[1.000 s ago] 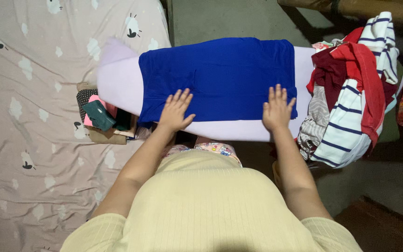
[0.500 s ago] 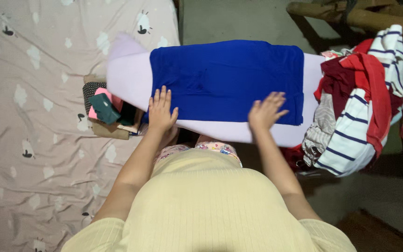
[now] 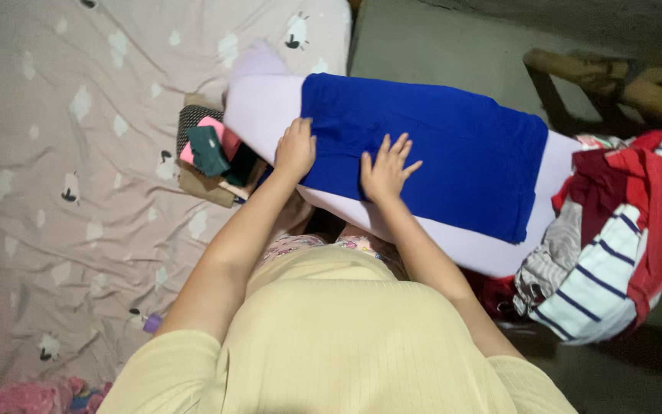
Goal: The person folds items of clothing including a green garment, a blue shirt, a red and white shirt, and a striped shirt on an ironing board.
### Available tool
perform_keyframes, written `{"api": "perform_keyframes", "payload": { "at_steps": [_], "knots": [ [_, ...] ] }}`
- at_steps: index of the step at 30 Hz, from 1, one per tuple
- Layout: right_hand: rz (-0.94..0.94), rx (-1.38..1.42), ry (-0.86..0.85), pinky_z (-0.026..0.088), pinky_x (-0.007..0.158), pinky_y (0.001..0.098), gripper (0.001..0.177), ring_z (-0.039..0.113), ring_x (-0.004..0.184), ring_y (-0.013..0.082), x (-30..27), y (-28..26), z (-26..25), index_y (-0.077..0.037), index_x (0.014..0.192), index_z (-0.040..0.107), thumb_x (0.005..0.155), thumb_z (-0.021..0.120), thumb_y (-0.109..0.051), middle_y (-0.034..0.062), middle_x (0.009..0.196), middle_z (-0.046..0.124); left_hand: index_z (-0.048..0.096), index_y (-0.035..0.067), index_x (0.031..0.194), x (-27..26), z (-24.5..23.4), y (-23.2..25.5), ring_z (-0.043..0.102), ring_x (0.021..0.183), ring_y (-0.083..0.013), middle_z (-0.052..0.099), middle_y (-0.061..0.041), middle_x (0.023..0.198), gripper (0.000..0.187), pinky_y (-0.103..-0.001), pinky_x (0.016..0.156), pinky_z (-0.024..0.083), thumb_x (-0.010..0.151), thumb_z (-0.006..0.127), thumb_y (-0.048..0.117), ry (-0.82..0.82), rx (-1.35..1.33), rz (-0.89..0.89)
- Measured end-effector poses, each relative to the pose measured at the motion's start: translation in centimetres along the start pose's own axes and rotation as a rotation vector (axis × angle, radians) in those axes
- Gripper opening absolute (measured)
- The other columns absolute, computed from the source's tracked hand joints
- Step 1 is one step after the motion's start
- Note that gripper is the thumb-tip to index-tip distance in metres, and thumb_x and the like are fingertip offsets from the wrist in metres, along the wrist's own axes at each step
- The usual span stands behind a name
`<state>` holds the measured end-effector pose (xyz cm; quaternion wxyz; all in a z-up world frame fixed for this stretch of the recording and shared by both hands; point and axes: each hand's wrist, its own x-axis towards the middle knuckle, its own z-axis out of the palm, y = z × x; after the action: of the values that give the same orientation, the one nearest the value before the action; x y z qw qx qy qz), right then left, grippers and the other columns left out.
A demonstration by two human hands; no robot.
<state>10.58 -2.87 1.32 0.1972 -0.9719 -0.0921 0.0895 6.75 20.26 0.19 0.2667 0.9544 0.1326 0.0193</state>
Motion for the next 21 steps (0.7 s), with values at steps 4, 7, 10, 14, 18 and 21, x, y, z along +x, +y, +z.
{"api": "perform_keyframes", "payload": {
  "at_steps": [4,7,10,14,18,21],
  "knots": [
    [0.140,0.109,-0.089,0.000,0.113,0.0799,0.054,0.003,0.158,0.0422,4.7,-0.7,-1.7,-0.008,0.125,0.062,0.081,0.074,-0.038,0.0264,0.169,0.005,0.055,-0.002,0.135,3.6,-0.8,0.5,0.065,0.110,-0.0426,0.063,-0.025,0.124,0.058,-0.048,0.094,0.053,0.085,0.074,0.021,-0.107,0.029,-0.218],
    [0.175,0.152,-0.152,0.000,0.111,0.0812,0.034,0.003,0.158,0.0399,7.0,-1.1,-2.4,-0.011,0.102,0.072,0.075,0.078,-0.031,0.0196,0.171,0.004,0.061,0.001,0.125,4.9,-1.3,0.4,0.068,0.109,-0.0401,0.069,-0.023,0.115,0.052,-0.047,0.092,0.055,0.084,0.075,0.030,-0.293,0.117,-0.328],
    [0.094,0.223,-0.126,0.000,0.110,0.0823,0.023,0.009,0.156,0.0392,7.5,-0.5,-1.7,-0.016,0.094,0.073,0.072,0.077,-0.022,0.0129,0.168,0.020,0.067,0.008,0.119,5.7,-1.3,-0.6,0.068,0.106,-0.0390,0.070,-0.021,0.109,0.045,-0.048,0.087,0.055,0.079,0.071,0.030,-0.380,0.129,-0.327],
    [-0.295,0.363,-0.118,0.008,0.114,0.0831,0.008,0.028,0.158,0.0373,5.7,1.0,-0.8,-0.015,0.091,0.067,0.083,0.068,-0.012,0.0054,0.158,0.052,0.066,0.016,0.108,5.3,0.8,-3.7,0.068,0.085,-0.0348,0.072,-0.020,0.094,0.028,-0.045,0.074,0.054,0.086,0.061,0.032,-0.447,-0.576,-0.661],
    [-0.679,0.165,-0.239,0.006,0.111,0.0840,0.018,0.031,0.153,0.0412,1.2,2.1,-3.0,-0.013,0.081,0.067,0.068,0.063,0.000,0.0066,0.148,0.058,0.062,-0.001,0.088,2.8,3.9,-7.4,0.055,0.060,-0.0205,0.057,-0.008,0.077,0.049,-0.039,0.055,0.050,0.100,0.062,0.047,-0.262,-1.089,-0.755],
    [-0.739,0.085,-0.291,0.004,0.108,0.0856,0.021,0.033,0.151,0.0408,-0.9,1.7,-4.4,-0.013,0.083,0.070,0.066,0.061,-0.004,0.0066,0.145,0.059,0.071,-0.003,0.101,0.4,4.7,-7.7,0.058,0.063,-0.0105,0.063,-0.004,0.080,0.048,-0.028,0.060,0.049,0.098,0.074,0.045,-0.160,-1.027,-0.685]
  ]
}}
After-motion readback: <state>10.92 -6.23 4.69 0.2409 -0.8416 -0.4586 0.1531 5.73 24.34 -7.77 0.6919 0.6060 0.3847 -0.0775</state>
